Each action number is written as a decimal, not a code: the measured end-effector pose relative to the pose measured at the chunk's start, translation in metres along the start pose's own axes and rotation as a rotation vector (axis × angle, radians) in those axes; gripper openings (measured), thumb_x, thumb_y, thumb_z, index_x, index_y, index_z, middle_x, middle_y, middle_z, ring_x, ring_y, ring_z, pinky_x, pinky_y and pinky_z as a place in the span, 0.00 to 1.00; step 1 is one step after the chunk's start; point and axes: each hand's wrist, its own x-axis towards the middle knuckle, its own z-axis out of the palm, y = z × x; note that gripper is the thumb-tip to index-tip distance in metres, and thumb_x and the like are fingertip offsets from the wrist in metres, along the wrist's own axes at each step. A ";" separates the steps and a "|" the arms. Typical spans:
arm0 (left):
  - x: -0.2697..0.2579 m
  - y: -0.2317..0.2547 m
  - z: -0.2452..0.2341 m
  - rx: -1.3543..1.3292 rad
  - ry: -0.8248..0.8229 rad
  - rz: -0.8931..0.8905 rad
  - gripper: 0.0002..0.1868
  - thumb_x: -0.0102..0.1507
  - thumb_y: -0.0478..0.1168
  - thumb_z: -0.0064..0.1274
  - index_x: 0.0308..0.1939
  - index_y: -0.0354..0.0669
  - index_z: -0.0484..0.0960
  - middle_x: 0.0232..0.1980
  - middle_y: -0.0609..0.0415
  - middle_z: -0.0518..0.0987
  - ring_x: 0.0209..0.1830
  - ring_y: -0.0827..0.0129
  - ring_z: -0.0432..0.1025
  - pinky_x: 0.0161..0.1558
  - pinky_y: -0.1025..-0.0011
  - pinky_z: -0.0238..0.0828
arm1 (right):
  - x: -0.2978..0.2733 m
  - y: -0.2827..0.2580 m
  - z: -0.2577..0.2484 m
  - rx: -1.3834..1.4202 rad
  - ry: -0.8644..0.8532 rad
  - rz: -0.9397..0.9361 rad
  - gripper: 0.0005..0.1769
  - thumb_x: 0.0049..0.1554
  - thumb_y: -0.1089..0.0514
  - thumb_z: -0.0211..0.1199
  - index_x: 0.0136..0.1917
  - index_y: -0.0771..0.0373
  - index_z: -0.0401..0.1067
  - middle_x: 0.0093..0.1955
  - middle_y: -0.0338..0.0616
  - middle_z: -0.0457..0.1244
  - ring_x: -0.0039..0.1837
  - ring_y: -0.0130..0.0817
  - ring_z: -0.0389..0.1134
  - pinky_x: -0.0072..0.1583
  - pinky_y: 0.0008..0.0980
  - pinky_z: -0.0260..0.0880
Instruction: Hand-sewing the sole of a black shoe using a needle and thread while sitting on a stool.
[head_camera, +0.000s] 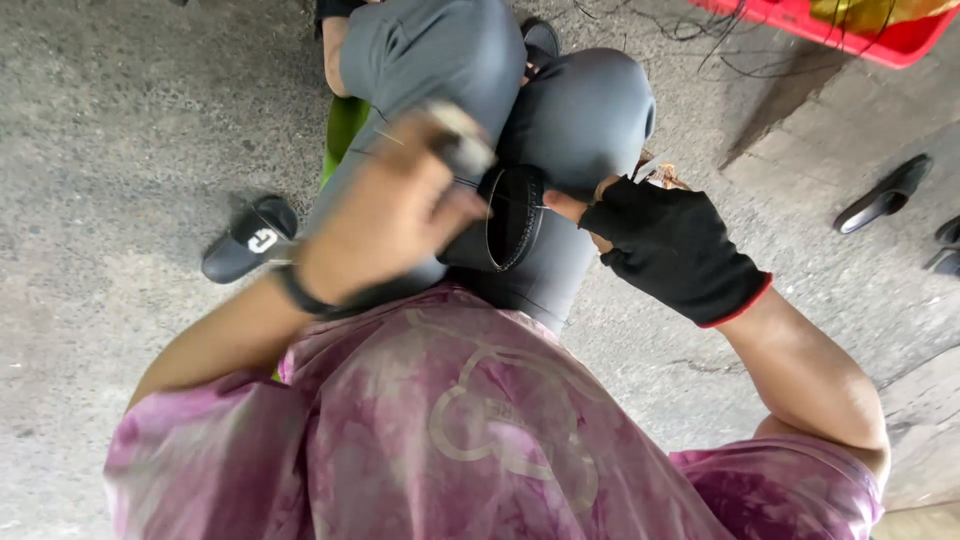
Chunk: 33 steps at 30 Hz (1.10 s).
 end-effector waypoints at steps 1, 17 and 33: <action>-0.002 -0.001 0.020 -0.156 -0.037 0.004 0.15 0.61 0.37 0.52 0.49 0.32 0.72 0.55 0.41 0.68 0.55 0.50 0.66 0.57 0.59 0.63 | 0.001 0.000 -0.004 0.055 -0.076 0.029 0.38 0.46 0.67 0.55 0.69 0.44 0.67 0.37 0.30 0.59 0.34 0.37 0.58 0.38 0.36 0.59; 0.005 -0.017 0.104 -0.322 -0.119 -0.081 0.27 0.46 0.48 0.72 0.35 0.32 0.74 0.50 0.40 0.72 0.44 0.47 0.75 0.43 0.61 0.76 | 0.004 -0.015 -0.002 -0.278 -0.192 -0.071 0.31 0.41 0.43 0.66 0.56 0.53 0.65 0.36 0.29 0.59 0.29 0.24 0.62 0.34 0.26 0.64; -0.060 0.018 0.126 0.236 -0.004 0.444 0.21 0.47 0.45 0.68 0.35 0.39 0.75 0.53 0.45 0.70 0.49 0.51 0.71 0.47 0.61 0.72 | -0.088 -0.097 0.108 0.766 0.450 0.372 0.17 0.57 0.61 0.60 0.60 0.68 0.71 0.41 0.49 0.66 0.39 0.54 0.68 0.36 0.38 0.68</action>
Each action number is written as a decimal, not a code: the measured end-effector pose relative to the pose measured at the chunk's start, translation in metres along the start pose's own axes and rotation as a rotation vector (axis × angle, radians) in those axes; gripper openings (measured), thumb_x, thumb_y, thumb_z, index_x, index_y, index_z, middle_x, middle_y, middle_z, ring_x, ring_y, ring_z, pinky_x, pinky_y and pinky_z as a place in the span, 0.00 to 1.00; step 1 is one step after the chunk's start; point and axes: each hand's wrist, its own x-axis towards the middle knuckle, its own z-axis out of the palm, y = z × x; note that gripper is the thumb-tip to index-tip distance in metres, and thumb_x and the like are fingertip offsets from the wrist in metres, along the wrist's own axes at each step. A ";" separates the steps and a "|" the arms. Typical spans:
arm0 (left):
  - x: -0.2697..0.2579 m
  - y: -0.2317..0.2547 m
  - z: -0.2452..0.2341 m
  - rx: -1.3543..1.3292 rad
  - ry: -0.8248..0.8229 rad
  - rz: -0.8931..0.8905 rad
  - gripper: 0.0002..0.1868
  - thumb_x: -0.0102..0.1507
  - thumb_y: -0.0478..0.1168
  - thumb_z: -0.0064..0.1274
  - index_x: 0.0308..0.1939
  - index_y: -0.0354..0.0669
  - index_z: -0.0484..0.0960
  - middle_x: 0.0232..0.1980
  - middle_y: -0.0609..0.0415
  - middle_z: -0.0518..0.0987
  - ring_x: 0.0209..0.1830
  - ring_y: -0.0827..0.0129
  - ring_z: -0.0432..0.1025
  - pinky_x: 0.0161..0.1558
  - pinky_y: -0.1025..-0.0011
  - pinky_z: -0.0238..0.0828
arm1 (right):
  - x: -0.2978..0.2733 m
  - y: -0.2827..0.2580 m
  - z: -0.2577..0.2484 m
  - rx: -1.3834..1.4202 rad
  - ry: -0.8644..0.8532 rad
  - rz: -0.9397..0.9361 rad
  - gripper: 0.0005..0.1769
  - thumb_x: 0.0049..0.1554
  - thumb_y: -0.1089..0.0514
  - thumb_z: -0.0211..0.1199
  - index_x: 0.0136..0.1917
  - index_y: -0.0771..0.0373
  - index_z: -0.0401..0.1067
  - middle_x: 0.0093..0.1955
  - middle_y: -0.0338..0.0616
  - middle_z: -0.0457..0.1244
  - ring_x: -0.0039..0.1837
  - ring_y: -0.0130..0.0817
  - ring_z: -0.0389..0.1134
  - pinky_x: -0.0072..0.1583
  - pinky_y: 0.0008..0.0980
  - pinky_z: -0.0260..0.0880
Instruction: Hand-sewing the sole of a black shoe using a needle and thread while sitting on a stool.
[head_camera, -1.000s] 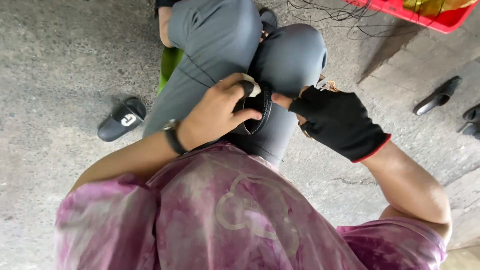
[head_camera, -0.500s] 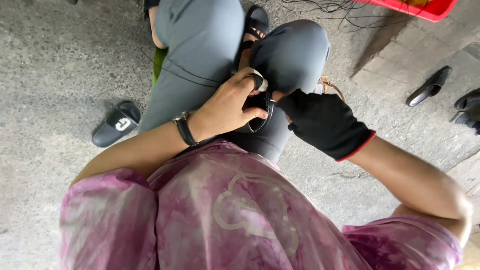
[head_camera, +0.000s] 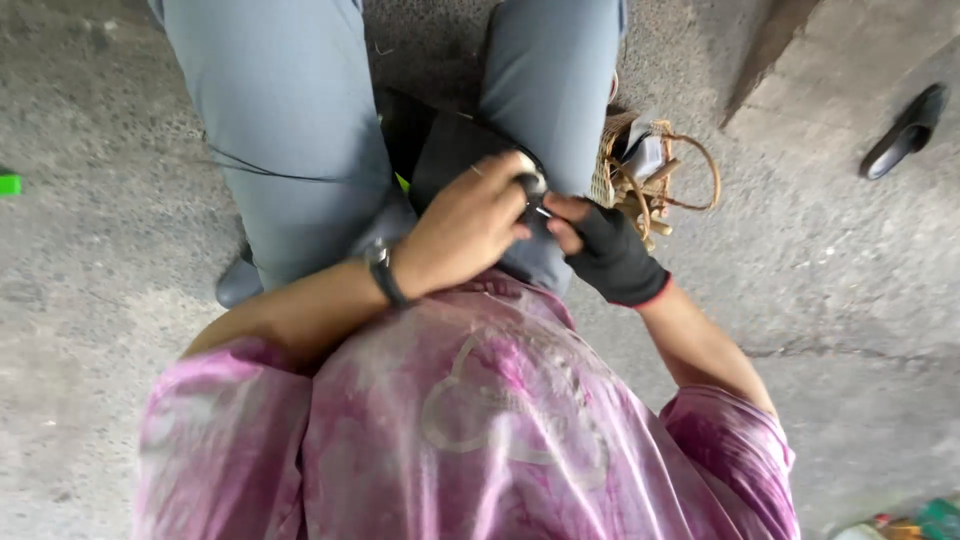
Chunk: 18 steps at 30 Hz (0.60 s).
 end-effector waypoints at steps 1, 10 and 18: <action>-0.003 -0.008 0.011 -0.031 0.000 -0.051 0.25 0.48 0.47 0.68 0.38 0.36 0.75 0.54 0.44 0.70 0.51 0.50 0.71 0.49 0.63 0.72 | -0.003 0.007 0.005 -0.084 0.038 -0.001 0.18 0.58 0.58 0.59 0.60 0.66 0.71 0.41 0.48 0.66 0.38 0.52 0.68 0.36 0.40 0.69; 0.006 -0.012 0.023 -0.114 0.018 -0.141 0.26 0.48 0.43 0.73 0.37 0.30 0.74 0.52 0.41 0.70 0.52 0.48 0.71 0.51 0.64 0.73 | -0.008 -0.014 -0.008 -0.517 0.047 -0.057 0.15 0.61 0.57 0.57 0.60 0.59 0.72 0.41 0.48 0.64 0.38 0.50 0.68 0.36 0.42 0.71; -0.001 -0.013 0.013 -0.172 0.076 -0.156 0.28 0.49 0.43 0.73 0.45 0.31 0.76 0.52 0.42 0.71 0.53 0.48 0.71 0.50 0.63 0.74 | -0.016 -0.028 -0.025 -0.483 -0.034 0.014 0.22 0.61 0.60 0.49 0.68 0.51 0.68 0.35 0.51 0.63 0.35 0.56 0.66 0.33 0.47 0.69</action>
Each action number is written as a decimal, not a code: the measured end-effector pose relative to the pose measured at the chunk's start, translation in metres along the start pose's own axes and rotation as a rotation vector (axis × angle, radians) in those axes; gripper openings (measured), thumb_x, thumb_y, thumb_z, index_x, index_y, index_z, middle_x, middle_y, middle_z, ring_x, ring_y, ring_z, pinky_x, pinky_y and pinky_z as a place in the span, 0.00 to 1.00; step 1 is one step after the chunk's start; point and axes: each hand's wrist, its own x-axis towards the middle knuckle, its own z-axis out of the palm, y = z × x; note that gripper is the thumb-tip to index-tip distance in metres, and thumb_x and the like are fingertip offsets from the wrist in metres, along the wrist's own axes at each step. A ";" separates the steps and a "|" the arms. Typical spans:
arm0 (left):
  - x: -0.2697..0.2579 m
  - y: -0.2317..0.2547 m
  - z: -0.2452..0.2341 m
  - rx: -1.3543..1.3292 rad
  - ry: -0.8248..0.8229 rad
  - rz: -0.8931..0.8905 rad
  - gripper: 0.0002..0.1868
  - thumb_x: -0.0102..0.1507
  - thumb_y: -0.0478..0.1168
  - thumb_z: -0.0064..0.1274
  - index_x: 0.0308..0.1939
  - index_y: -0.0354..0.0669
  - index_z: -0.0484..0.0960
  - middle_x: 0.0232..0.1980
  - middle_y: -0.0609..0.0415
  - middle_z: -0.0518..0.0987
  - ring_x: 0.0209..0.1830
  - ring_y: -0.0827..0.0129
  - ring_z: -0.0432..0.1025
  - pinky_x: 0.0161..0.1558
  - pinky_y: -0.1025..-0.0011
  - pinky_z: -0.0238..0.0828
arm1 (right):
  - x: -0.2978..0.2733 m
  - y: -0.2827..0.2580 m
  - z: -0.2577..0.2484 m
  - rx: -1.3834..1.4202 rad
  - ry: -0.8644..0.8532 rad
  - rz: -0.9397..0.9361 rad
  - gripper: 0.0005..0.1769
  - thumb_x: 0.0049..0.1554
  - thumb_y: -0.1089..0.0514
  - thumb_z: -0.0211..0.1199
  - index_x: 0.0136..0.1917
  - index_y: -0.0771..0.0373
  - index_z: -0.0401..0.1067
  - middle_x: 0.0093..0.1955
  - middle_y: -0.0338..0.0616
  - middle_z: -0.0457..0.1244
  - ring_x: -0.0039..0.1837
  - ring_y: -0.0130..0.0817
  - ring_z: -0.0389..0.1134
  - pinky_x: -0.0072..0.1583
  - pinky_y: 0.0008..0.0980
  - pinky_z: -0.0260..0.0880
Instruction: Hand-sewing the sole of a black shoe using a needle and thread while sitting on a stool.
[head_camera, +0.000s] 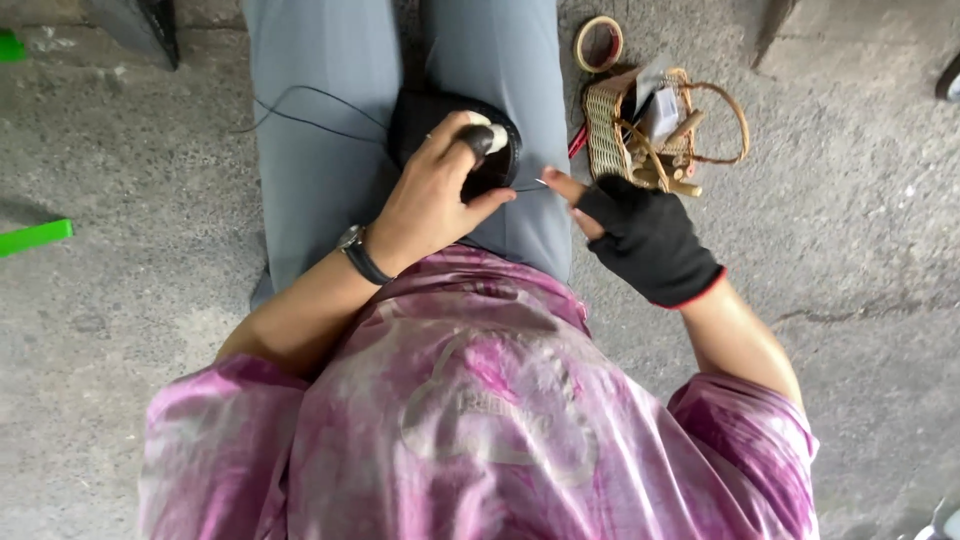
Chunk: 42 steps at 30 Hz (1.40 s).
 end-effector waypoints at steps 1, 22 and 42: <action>-0.002 0.000 -0.001 -0.023 0.014 -0.014 0.26 0.50 0.44 0.72 0.41 0.29 0.76 0.51 0.43 0.72 0.47 0.52 0.73 0.42 0.71 0.76 | 0.000 0.002 0.005 -0.018 0.054 -0.010 0.20 0.61 0.58 0.50 0.66 0.50 0.69 0.37 0.47 0.63 0.36 0.52 0.67 0.34 0.44 0.69; 0.007 -0.003 -0.012 0.028 0.040 0.072 0.25 0.56 0.48 0.67 0.20 0.40 0.66 0.32 0.54 0.70 0.32 0.58 0.72 0.33 0.70 0.70 | 0.013 -0.008 0.010 -0.461 0.135 -0.200 0.20 0.54 0.56 0.55 0.59 0.45 0.74 0.37 0.41 0.61 0.27 0.35 0.58 0.29 0.33 0.61; -0.005 -0.019 0.007 0.220 0.167 0.214 0.25 0.57 0.57 0.61 0.23 0.43 0.68 0.41 0.53 0.71 0.37 0.60 0.73 0.31 0.69 0.70 | 0.019 0.021 0.061 -0.182 0.118 -0.178 0.22 0.59 0.55 0.55 0.64 0.63 0.67 0.49 0.45 0.67 0.43 0.45 0.70 0.37 0.38 0.71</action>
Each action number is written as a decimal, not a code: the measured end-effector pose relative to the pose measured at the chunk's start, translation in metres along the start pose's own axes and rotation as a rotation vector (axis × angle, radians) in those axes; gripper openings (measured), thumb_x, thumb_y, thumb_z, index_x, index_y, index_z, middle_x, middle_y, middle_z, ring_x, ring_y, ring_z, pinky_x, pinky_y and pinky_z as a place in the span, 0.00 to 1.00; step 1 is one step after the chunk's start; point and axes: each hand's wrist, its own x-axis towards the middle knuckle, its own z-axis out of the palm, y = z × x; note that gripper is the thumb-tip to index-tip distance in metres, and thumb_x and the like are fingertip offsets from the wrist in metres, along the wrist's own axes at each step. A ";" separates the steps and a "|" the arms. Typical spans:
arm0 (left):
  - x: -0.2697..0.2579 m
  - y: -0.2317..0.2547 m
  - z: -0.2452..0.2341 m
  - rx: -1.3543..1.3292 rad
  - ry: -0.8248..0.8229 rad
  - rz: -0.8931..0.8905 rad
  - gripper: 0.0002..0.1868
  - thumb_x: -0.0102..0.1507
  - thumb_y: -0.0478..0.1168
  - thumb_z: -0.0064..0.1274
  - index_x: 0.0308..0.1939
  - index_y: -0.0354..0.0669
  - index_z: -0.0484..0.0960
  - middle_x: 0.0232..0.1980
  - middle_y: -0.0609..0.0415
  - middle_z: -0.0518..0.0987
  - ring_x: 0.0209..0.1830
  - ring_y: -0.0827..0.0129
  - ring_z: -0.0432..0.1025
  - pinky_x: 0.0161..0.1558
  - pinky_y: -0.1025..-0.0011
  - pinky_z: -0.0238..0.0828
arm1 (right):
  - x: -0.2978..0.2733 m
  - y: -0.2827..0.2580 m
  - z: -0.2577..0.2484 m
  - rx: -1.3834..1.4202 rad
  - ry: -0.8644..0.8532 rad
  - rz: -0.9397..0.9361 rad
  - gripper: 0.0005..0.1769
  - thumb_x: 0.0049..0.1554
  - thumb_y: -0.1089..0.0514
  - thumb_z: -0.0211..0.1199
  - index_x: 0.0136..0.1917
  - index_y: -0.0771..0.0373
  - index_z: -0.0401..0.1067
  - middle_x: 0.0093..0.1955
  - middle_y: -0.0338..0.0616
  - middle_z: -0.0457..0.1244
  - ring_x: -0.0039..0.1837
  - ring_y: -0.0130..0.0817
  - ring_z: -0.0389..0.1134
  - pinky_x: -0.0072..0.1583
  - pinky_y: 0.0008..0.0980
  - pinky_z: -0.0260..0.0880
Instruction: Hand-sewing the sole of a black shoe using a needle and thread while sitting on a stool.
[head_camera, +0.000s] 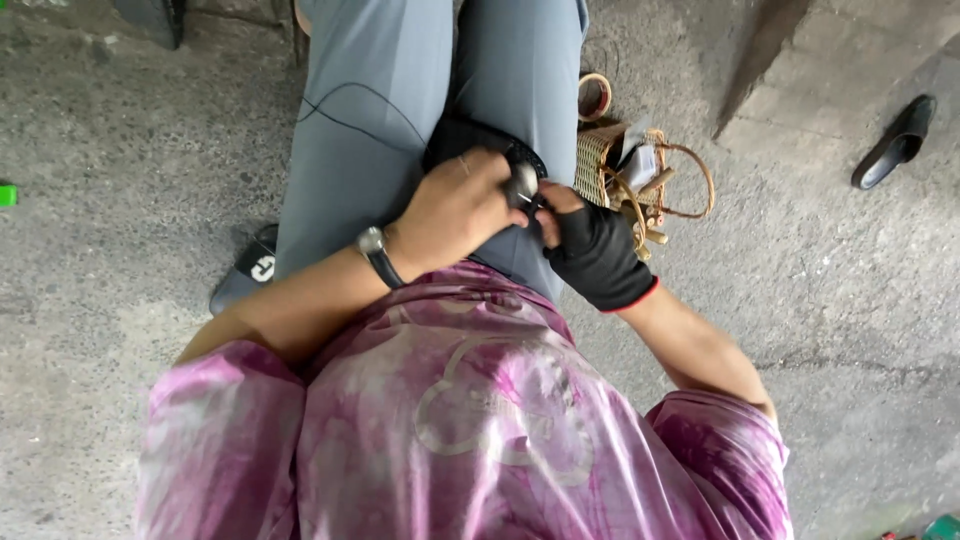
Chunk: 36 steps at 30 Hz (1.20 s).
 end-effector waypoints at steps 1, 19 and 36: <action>-0.007 0.000 0.004 0.028 0.020 0.133 0.22 0.60 0.54 0.57 0.23 0.44 0.67 0.40 0.52 0.70 0.37 0.60 0.71 0.32 0.68 0.67 | -0.002 0.001 0.002 0.041 0.034 0.028 0.21 0.59 0.56 0.57 0.63 0.65 0.67 0.50 0.45 0.68 0.44 0.42 0.71 0.39 0.36 0.72; -0.006 0.024 -0.031 -0.889 -0.159 -0.629 0.12 0.61 0.32 0.56 0.46 0.36 0.73 0.28 0.51 0.81 0.18 0.74 0.74 0.20 0.81 0.67 | -0.017 -0.018 0.012 0.032 0.274 0.048 0.23 0.56 0.51 0.64 0.63 0.60 0.71 0.46 0.42 0.64 0.42 0.40 0.69 0.42 0.35 0.72; 0.019 0.041 -0.061 0.034 -0.068 -0.018 0.21 0.53 0.50 0.67 0.34 0.39 0.76 0.39 0.51 0.75 0.37 0.58 0.73 0.30 0.67 0.72 | 0.004 -0.043 -0.022 0.634 0.129 0.091 0.13 0.59 0.59 0.58 0.57 0.58 0.73 0.51 0.49 0.65 0.50 0.42 0.69 0.49 0.35 0.71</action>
